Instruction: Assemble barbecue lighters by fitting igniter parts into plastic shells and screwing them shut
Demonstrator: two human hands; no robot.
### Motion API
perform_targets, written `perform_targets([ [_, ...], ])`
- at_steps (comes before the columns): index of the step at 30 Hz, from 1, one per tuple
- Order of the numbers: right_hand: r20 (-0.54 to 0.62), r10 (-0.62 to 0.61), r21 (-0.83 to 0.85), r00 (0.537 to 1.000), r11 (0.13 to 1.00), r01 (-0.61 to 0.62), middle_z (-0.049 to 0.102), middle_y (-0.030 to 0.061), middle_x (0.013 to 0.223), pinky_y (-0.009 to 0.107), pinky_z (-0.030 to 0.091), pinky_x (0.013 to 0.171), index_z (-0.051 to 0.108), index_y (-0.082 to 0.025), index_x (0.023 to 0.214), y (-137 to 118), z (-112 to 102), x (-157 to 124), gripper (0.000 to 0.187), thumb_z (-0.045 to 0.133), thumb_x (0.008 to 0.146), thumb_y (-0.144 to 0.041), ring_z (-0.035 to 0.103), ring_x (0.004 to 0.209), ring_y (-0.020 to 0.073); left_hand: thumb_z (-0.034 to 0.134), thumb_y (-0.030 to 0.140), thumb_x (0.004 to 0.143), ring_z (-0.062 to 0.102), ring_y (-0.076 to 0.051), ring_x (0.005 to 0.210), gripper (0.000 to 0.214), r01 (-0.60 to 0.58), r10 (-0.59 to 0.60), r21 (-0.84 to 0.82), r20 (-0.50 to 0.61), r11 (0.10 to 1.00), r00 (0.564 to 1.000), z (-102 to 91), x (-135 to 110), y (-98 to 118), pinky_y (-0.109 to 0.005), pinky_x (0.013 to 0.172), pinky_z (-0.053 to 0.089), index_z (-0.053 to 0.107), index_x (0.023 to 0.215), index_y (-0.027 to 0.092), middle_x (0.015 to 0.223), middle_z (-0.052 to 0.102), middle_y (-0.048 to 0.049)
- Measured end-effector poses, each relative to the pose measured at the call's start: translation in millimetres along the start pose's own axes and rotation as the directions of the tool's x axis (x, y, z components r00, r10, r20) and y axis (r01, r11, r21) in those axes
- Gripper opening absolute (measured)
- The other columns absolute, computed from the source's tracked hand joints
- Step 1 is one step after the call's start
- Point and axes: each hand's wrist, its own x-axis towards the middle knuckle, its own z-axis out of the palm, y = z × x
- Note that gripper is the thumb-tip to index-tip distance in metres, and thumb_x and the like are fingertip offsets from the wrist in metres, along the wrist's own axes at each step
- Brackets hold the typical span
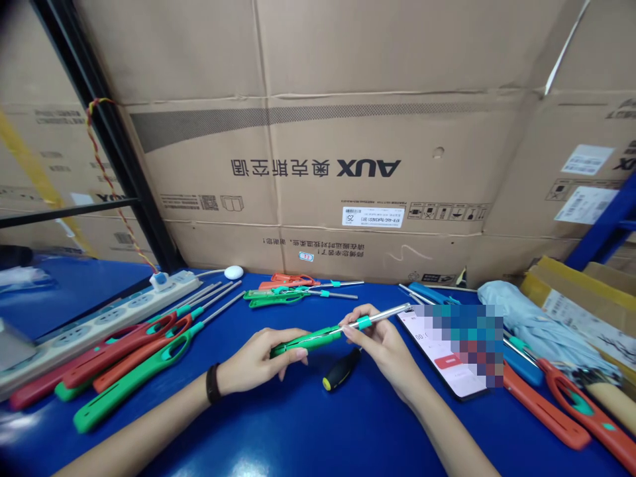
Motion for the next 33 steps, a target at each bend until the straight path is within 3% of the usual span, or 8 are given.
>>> perform_targets([
  [6,0.036,-0.002,-0.094,0.999,0.996,0.005,0.056,-0.0028,0.079,0.026,0.047,0.067,0.054,-0.022,0.082,9.3,7.7,-1.1,0.027,0.068,0.076,-0.044,0.055,0.068,0.0122,0.039,0.035,0.097,0.062,-0.012,0.072,0.034,-0.104,0.128,0.188,-0.117,0.977,0.985,-0.4,2.0,-1.8,-0.019,0.067,0.042,0.068,0.089,0.019,0.082,0.069,-0.0009],
  [11,0.094,0.097,-0.058,0.991,0.994,-0.092,0.055,-0.003,0.076,0.029,0.054,0.064,0.053,-0.021,0.079,18.0,20.1,-3.3,0.038,0.073,0.066,-0.052,0.06,0.066,0.014,0.037,0.037,0.097,0.061,-0.013,0.074,0.031,-0.105,0.167,0.347,-0.155,0.932,0.974,7.8,-0.7,2.6,-0.021,0.067,0.041,0.064,0.095,0.021,0.085,0.065,-0.0008],
  [16,0.084,0.126,-0.057,0.988,0.991,-0.122,0.059,-0.0022,0.075,0.03,0.055,0.068,0.055,-0.021,0.077,17.2,22.0,-3.9,0.04,0.075,0.063,-0.053,0.064,0.07,0.0161,0.063,0.068,0.067,0.055,-0.012,0.056,0.049,-0.068,0.092,0.396,-0.043,0.916,0.995,12.3,-4.3,7.1,-0.021,0.051,0.032,0.062,0.076,0.02,0.069,0.062,0.0031],
  [20,0.084,0.141,0.008,0.986,0.99,-0.142,0.062,0.0002,0.078,0.032,0.055,0.071,0.056,-0.021,0.081,18.6,19.5,-3.6,0.039,0.074,0.066,-0.052,0.065,0.08,0.0194,0.065,0.068,0.065,0.046,-0.008,0.046,0.051,0.016,-0.016,0.315,-0.003,0.949,1.0,10.8,-3.5,5.7,-0.019,0.043,0.025,0.057,0.064,0.017,0.054,0.053,0.0052],
  [24,0.026,0.086,0.051,0.996,0.995,-0.088,0.065,0.0019,0.085,0.03,0.051,0.076,0.058,-0.021,0.082,16.5,16.5,-2.8,0.032,0.064,0.078,-0.052,0.062,0.082,0.0173,0.067,0.06,0.07,0.052,-0.01,0.049,0.046,0.08,-0.079,0.092,-0.02,0.992,0.997,8.5,-2.1,3.3,-0.017,0.043,0.03,0.053,0.074,0.017,0.057,0.056,0.0043],
  [28,-0.022,0.069,0.065,0.997,0.996,-0.067,0.065,0.0027,0.093,0.03,0.051,0.078,0.062,-0.021,0.083,8.4,15.8,-3.0,0.032,0.062,0.079,-0.053,0.061,0.089,0.0185,0.06,0.053,0.081,0.061,-0.012,0.048,0.039,0.117,-0.113,-0.142,0.036,0.983,0.993,7.9,-2.0,2.8,-0.017,0.042,0.037,0.043,0.089,0.019,0.069,0.066,0.0015],
  [31,0.011,0.088,0.099,0.996,0.991,-0.089,0.066,0.004,0.095,0.032,0.055,0.073,0.061,-0.021,0.084,5.0,17.1,-4.2,0.032,0.063,0.079,-0.053,0.063,0.09,0.0202,0.058,0.051,0.083,0.062,-0.014,0.051,0.035,0.035,-0.02,0.154,-0.097,0.988,0.995,7.0,-2.5,3.6,-0.019,0.046,0.037,0.044,0.09,0.02,0.066,0.063,0.0033],
  [33,0.045,0.091,0.081,0.995,0.992,-0.094,0.067,0.0046,0.096,0.032,0.057,0.072,0.059,-0.02,0.086,4.8,18.1,-5.0,0.032,0.062,0.079,-0.051,0.065,0.087,0.0204,0.057,0.053,0.084,0.063,-0.016,0.056,0.035,-0.023,0.087,0.374,-0.156,0.927,0.984,6.1,-3.1,4.3,-0.02,0.049,0.034,0.047,0.091,0.02,0.066,0.062,0.0033],
])
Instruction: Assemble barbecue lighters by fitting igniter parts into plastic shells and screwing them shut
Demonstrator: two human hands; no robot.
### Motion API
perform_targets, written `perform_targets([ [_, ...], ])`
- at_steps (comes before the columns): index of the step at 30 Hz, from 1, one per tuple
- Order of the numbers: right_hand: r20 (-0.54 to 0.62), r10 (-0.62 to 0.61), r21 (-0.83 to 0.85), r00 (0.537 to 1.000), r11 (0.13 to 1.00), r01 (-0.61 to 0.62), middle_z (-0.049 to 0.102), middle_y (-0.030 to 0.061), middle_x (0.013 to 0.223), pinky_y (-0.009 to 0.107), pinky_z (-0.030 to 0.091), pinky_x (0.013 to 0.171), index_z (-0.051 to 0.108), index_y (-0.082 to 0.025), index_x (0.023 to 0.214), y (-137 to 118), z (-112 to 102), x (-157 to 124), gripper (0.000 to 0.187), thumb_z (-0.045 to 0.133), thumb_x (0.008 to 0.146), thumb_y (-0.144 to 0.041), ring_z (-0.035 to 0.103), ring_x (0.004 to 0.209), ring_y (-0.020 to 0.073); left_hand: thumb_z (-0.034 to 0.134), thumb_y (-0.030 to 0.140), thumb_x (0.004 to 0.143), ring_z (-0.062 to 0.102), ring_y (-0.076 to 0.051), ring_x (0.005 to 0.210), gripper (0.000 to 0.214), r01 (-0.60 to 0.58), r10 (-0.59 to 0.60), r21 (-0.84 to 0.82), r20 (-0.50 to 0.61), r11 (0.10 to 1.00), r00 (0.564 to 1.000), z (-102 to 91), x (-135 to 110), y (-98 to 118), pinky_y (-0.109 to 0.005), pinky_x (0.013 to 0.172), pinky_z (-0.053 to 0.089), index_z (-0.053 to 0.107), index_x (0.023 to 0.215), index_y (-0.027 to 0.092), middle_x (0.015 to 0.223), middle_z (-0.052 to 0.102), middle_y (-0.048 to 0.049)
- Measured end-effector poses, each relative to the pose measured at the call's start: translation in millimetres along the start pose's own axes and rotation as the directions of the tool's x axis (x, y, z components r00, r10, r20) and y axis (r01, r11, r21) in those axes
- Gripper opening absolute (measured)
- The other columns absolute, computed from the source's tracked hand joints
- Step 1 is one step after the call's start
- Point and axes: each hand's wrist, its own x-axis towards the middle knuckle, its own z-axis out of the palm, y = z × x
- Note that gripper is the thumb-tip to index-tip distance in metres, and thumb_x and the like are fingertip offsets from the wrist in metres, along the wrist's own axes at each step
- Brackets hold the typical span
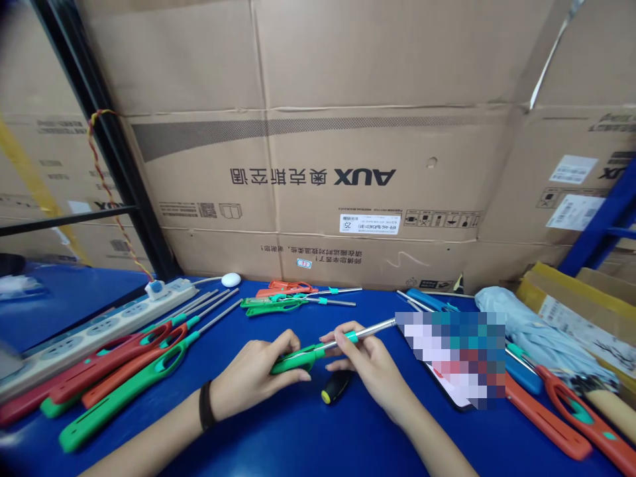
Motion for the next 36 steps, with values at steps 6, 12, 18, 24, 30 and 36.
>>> perform_targets([
  [6,0.053,-0.059,-0.147,0.997,0.987,0.066,0.066,0.0025,0.091,0.031,0.059,0.071,0.063,-0.022,0.091,3.4,0.7,-1.4,0.027,0.065,0.079,-0.046,0.065,0.084,0.0184,0.043,0.047,0.094,0.063,-0.014,0.061,0.03,-0.121,0.122,0.091,-0.008,0.989,0.993,-1.5,-1.6,1.6,-0.02,0.052,0.034,0.056,0.087,0.02,0.073,0.066,0.0011],
  [12,0.031,-0.011,-0.171,0.999,0.985,0.016,0.068,0.0009,0.084,0.032,0.057,0.074,0.064,-0.021,0.089,7.4,1.2,-1.7,0.028,0.068,0.076,-0.045,0.067,0.075,0.0173,0.046,0.046,0.093,0.065,-0.014,0.063,0.03,-0.165,0.181,0.141,-0.107,0.976,0.978,5.5,-2.6,-1.6,-0.019,0.053,0.037,0.062,0.094,0.02,0.077,0.07,-0.0003],
  [18,0.022,-0.073,-0.258,0.997,0.963,0.076,0.073,0.003,0.09,0.033,0.055,0.075,0.069,-0.023,0.088,0.3,1.6,-4.2,0.025,0.074,0.071,-0.04,0.068,0.083,0.0215,0.053,0.045,0.089,0.063,-0.013,0.059,0.028,-0.249,0.313,0.251,-0.26,0.935,0.914,9.6,-4.1,-2.9,-0.022,0.055,0.039,0.062,0.091,0.019,0.073,0.069,0.0004],
  [24,0.011,-0.109,-0.43,0.994,0.897,0.103,0.075,0.0031,0.082,0.036,0.054,0.073,0.074,-0.026,0.081,-8.9,3.0,-6.3,0.02,0.074,0.068,-0.041,0.068,0.078,0.025,0.054,0.045,0.089,0.064,-0.013,0.059,0.028,-0.287,0.363,0.278,-0.283,0.917,0.888,10.1,-4.9,-3.7,-0.021,0.056,0.043,0.064,0.098,0.02,0.073,0.069,-0.0002],
  [30,-0.022,-0.138,-0.456,0.99,0.883,0.112,0.075,0.0032,0.086,0.036,0.052,0.074,0.074,-0.027,0.083,-4.5,-0.3,-4.2,0.022,0.072,0.07,-0.045,0.067,0.08,0.0257,0.061,0.04,0.086,0.066,-0.013,0.075,0.025,-0.273,0.305,0.135,-0.377,0.952,0.875,7.5,-3.4,0.2,-0.02,0.068,0.048,0.058,0.1,0.019,0.089,0.07,-0.0019],
  [36,-0.058,-0.14,-0.5,0.988,0.861,0.092,0.074,0.0034,0.089,0.038,0.05,0.078,0.073,-0.027,0.085,-1.9,-1.7,-2.7,0.024,0.072,0.07,-0.046,0.067,0.083,0.027,0.062,0.036,0.086,0.064,-0.013,0.073,0.019,-0.234,0.243,0.072,-0.388,0.97,0.889,8.7,-3.6,-0.4,-0.02,0.067,0.048,0.057,0.087,0.018,0.082,0.068,-0.0013],
])
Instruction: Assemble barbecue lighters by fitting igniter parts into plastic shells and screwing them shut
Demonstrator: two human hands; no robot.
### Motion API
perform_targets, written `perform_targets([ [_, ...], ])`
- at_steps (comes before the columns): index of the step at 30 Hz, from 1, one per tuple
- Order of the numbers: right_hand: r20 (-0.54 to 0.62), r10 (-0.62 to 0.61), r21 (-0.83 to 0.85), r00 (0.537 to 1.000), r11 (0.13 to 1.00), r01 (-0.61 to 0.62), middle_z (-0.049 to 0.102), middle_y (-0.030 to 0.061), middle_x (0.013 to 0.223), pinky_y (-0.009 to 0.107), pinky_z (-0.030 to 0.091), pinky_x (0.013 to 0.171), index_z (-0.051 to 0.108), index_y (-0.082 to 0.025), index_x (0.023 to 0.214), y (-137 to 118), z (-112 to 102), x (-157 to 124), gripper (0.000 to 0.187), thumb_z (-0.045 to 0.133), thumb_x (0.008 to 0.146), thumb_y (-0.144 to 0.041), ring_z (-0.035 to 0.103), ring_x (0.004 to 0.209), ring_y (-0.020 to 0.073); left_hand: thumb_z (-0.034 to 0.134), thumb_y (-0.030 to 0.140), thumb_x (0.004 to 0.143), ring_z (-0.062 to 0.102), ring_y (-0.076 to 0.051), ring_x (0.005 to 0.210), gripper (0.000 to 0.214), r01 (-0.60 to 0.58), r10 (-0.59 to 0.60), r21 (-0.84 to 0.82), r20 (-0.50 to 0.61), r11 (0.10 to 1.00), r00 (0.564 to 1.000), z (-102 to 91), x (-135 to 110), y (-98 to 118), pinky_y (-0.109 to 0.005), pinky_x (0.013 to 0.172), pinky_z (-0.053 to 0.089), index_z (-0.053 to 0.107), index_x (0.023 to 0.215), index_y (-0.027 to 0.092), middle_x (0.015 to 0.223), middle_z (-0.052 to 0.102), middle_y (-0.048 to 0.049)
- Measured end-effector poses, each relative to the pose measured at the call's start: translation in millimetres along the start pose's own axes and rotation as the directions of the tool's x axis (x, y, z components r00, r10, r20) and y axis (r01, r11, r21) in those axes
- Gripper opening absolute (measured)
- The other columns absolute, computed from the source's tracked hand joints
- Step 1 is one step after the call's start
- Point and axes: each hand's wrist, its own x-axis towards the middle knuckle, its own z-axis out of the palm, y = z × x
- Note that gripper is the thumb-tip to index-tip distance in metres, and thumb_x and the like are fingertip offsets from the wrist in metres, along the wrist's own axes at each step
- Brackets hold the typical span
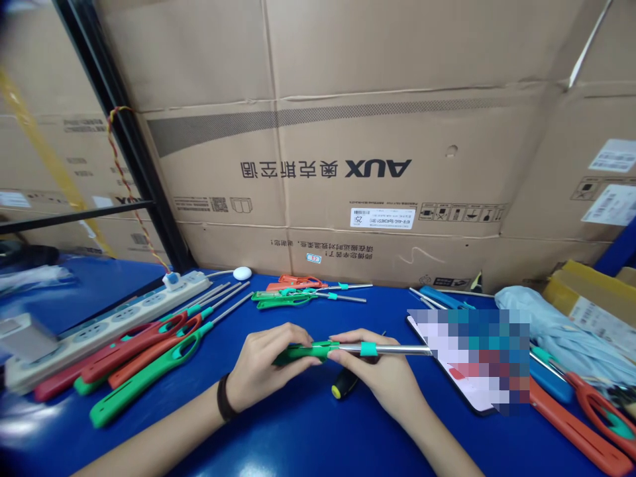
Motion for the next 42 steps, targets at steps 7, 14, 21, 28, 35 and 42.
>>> perform_targets([
  [7,-0.037,0.05,0.058,0.998,0.997,-0.048,0.074,0.0038,0.081,0.038,0.052,0.071,0.074,-0.027,0.086,1.6,4.3,-1.4,0.027,0.071,0.069,-0.048,0.067,0.075,0.0268,0.065,0.031,0.084,0.064,-0.013,0.078,0.013,-0.005,0.003,-0.025,-0.08,1.0,0.997,4.1,-3.6,-1.5,-0.02,0.07,0.049,0.06,0.085,0.019,0.084,0.069,-0.0014],
  [14,-0.071,0.043,0.06,0.997,0.997,-0.039,0.074,0.0043,0.08,0.034,0.052,0.068,0.075,-0.025,0.083,1.7,5.3,-0.9,0.028,0.073,0.067,-0.047,0.067,0.072,0.0248,0.07,0.033,0.079,0.064,-0.013,0.071,0.018,0.014,-0.022,-0.064,-0.121,0.998,0.992,7.1,-3.8,-4.0,-0.02,0.065,0.05,0.061,0.084,0.018,0.08,0.069,-0.0011],
  [21,-0.066,0.065,0.082,0.996,0.995,-0.06,0.074,0.0031,0.084,0.031,0.053,0.068,0.074,-0.024,0.085,2.0,5.3,-1.7,0.026,0.071,0.068,-0.044,0.068,0.074,0.0229,0.074,0.03,0.076,0.067,-0.015,0.076,0.018,0.073,-0.084,-0.085,-0.125,0.994,0.989,9.0,-3.6,-0.4,-0.022,0.071,0.052,0.064,0.086,0.019,0.086,0.071,-0.0013],
  [28,-0.025,0.073,0.069,0.997,0.995,-0.071,0.075,0.0037,0.083,0.032,0.053,0.069,0.073,-0.024,0.087,4.1,2.9,0.1,0.028,0.072,0.069,-0.045,0.068,0.077,0.0239,0.071,0.029,0.078,0.067,-0.016,0.075,0.014,0.139,-0.144,-0.083,-0.065,0.987,0.987,9.7,-2.7,1.8,-0.023,0.07,0.052,0.064,0.087,0.02,0.085,0.072,0.0005],
  [35,-0.033,0.063,0.028,0.997,0.998,-0.063,0.075,0.0045,0.081,0.032,0.051,0.07,0.074,-0.023,0.083,1.0,2.7,-0.2,0.028,0.07,0.07,-0.047,0.068,0.074,0.0244,0.072,0.03,0.077,0.067,-0.014,0.073,0.015,0.275,-0.284,-0.273,0.008,0.922,0.959,9.4,-1.1,1.8,-0.021,0.068,0.052,0.065,0.085,0.02,0.083,0.071,0.0005],
  [42,-0.071,0.048,0.031,0.996,0.998,-0.046,0.074,0.0047,0.08,0.033,0.053,0.069,0.074,-0.023,0.084,5.0,1.9,1.9,0.028,0.07,0.069,-0.047,0.068,0.075,0.0245,0.072,0.03,0.077,0.067,-0.016,0.077,0.016,0.142,-0.158,-0.214,-0.063,0.966,0.985,8.7,-3.3,-10.4,-0.023,0.071,0.052,0.065,0.085,0.018,0.084,0.071,-0.0021],
])
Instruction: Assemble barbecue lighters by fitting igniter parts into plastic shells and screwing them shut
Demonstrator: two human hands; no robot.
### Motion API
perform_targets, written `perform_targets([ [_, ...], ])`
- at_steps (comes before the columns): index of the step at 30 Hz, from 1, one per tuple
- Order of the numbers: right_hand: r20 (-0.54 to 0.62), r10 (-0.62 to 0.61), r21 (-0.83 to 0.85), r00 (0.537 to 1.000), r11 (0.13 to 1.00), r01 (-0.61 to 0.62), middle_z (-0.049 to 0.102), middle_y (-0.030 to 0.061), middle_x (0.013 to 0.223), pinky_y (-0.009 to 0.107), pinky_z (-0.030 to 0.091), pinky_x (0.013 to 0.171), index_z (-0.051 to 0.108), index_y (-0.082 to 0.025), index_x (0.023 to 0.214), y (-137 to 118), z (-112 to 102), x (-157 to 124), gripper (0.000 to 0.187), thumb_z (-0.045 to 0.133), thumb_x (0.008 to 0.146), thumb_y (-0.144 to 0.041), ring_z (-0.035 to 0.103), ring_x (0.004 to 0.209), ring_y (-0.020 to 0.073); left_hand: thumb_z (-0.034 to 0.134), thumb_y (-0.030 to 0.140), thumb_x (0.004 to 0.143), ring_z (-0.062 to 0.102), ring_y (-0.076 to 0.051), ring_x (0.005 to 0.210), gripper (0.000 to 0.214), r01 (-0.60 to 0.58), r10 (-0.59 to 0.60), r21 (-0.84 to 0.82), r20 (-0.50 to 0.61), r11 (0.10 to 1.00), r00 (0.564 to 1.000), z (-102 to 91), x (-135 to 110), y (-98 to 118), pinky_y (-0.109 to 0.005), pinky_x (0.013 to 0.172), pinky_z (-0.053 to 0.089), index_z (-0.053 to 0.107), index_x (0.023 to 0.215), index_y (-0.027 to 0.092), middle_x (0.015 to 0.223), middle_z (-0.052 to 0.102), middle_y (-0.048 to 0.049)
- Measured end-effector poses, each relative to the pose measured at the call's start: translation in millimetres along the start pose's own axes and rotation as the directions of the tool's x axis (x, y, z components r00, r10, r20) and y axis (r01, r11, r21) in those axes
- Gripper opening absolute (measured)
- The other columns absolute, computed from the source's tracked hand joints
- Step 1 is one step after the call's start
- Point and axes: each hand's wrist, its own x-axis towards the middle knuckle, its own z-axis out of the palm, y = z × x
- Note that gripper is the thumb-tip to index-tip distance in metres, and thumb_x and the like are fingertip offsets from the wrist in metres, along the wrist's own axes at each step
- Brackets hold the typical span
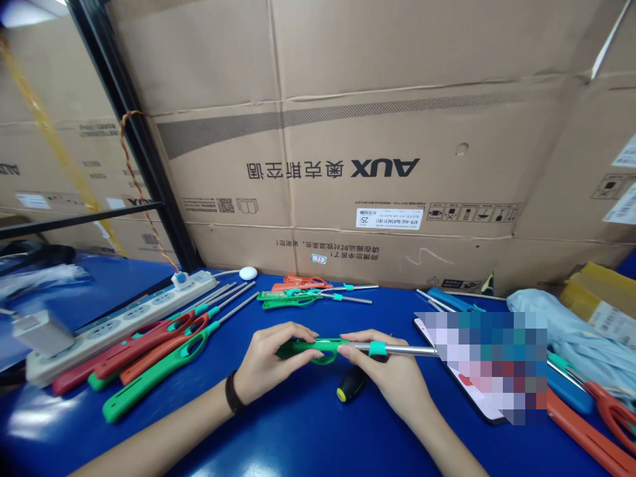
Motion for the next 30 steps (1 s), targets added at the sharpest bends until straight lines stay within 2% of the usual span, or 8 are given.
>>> perform_targets([
  [2,-0.004,0.009,0.008,1.0,1.0,-0.009,0.074,0.0047,0.079,0.032,0.054,0.067,0.074,-0.023,0.084,0.3,-0.3,0.4,0.028,0.07,0.069,-0.047,0.068,0.073,0.0243,0.072,0.031,0.077,0.067,-0.016,0.076,0.017,-0.014,0.014,0.028,0.003,1.0,1.0,-0.7,0.2,-1.9,-0.023,0.071,0.052,0.065,0.085,0.018,0.084,0.071,-0.0022],
  [7,-0.034,0.029,0.031,0.999,0.999,-0.028,0.074,0.003,0.078,0.03,0.054,0.066,0.074,-0.024,0.08,-4.0,0.1,-0.4,0.024,0.072,0.067,-0.044,0.068,0.071,0.0217,0.073,0.03,0.076,0.066,-0.016,0.076,0.015,0.044,-0.044,0.071,-0.002,0.997,0.999,0.1,0.0,0.0,-0.024,0.071,0.051,0.065,0.084,0.02,0.083,0.071,-0.0006],
  [13,0.023,0.088,0.117,0.996,0.989,-0.09,0.073,0.0031,0.072,0.029,0.055,0.064,0.073,-0.021,0.08,-5.8,-0.9,-2.0,0.029,0.074,0.064,-0.045,0.068,0.067,0.0205,0.07,0.033,0.078,0.063,-0.014,0.07,0.015,0.06,-0.064,0.1,0.039,0.993,0.997,-0.7,-0.1,6.1,-0.022,0.066,0.048,0.065,0.082,0.02,0.078,0.069,0.0005],
  [17,0.022,0.038,0.055,0.999,0.998,-0.039,0.075,0.0048,0.083,0.03,0.054,0.068,0.073,-0.022,0.08,-4.8,-3.1,-0.9,0.027,0.073,0.065,-0.045,0.068,0.074,0.0223,0.073,0.039,0.074,0.059,-0.012,0.063,0.026,0.138,-0.146,0.075,0.12,0.988,0.982,0.9,-0.4,8.3,-0.02,0.06,0.046,0.06,0.083,0.019,0.073,0.066,0.0021],
  [20,0.044,0.019,0.08,0.999,0.997,-0.023,0.075,0.0048,0.088,0.031,0.054,0.071,0.072,-0.022,0.082,-4.9,-4.1,0.4,0.026,0.072,0.067,-0.043,0.069,0.08,0.0233,0.069,0.041,0.076,0.055,-0.01,0.054,0.028,0.172,-0.182,0.07,0.19,0.983,0.965,2.2,-1.2,7.6,-0.018,0.052,0.042,0.056,0.088,0.02,0.069,0.063,0.0042],
  [22,0.085,0.027,0.121,0.996,0.992,-0.037,0.075,0.0047,0.091,0.032,0.055,0.075,0.071,-0.022,0.085,-5.1,-4.4,1.0,0.026,0.073,0.067,-0.041,0.069,0.084,0.0235,0.066,0.038,0.08,0.055,-0.01,0.054,0.022,0.151,-0.166,0.093,0.177,0.984,0.97,1.7,-1.9,6.8,-0.018,0.052,0.041,0.056,0.088,0.02,0.07,0.064,0.0039],
  [26,0.182,0.025,0.159,0.983,0.986,-0.055,0.074,0.0056,0.098,0.034,0.055,0.081,0.07,-0.021,0.092,-5.7,-5.0,1.4,0.032,0.073,0.068,-0.041,0.068,0.091,0.0245,0.064,0.031,0.083,0.062,-0.012,0.064,0.013,0.014,-0.026,0.123,0.096,0.992,0.995,-1.3,-2.7,7.1,-0.018,0.059,0.044,0.059,0.089,0.02,0.08,0.068,0.0011],
  [30,0.168,0.035,0.144,0.985,0.988,-0.06,0.075,0.0052,0.092,0.033,0.056,0.076,0.07,-0.022,0.093,-5.2,-6.0,1.4,0.032,0.071,0.069,-0.044,0.07,0.085,0.0237,0.065,0.029,0.083,0.066,-0.014,0.07,0.012,-0.047,0.041,0.123,0.046,0.991,0.998,-2.9,-2.0,8.0,-0.019,0.064,0.048,0.059,0.089,0.019,0.083,0.07,-0.0006],
])
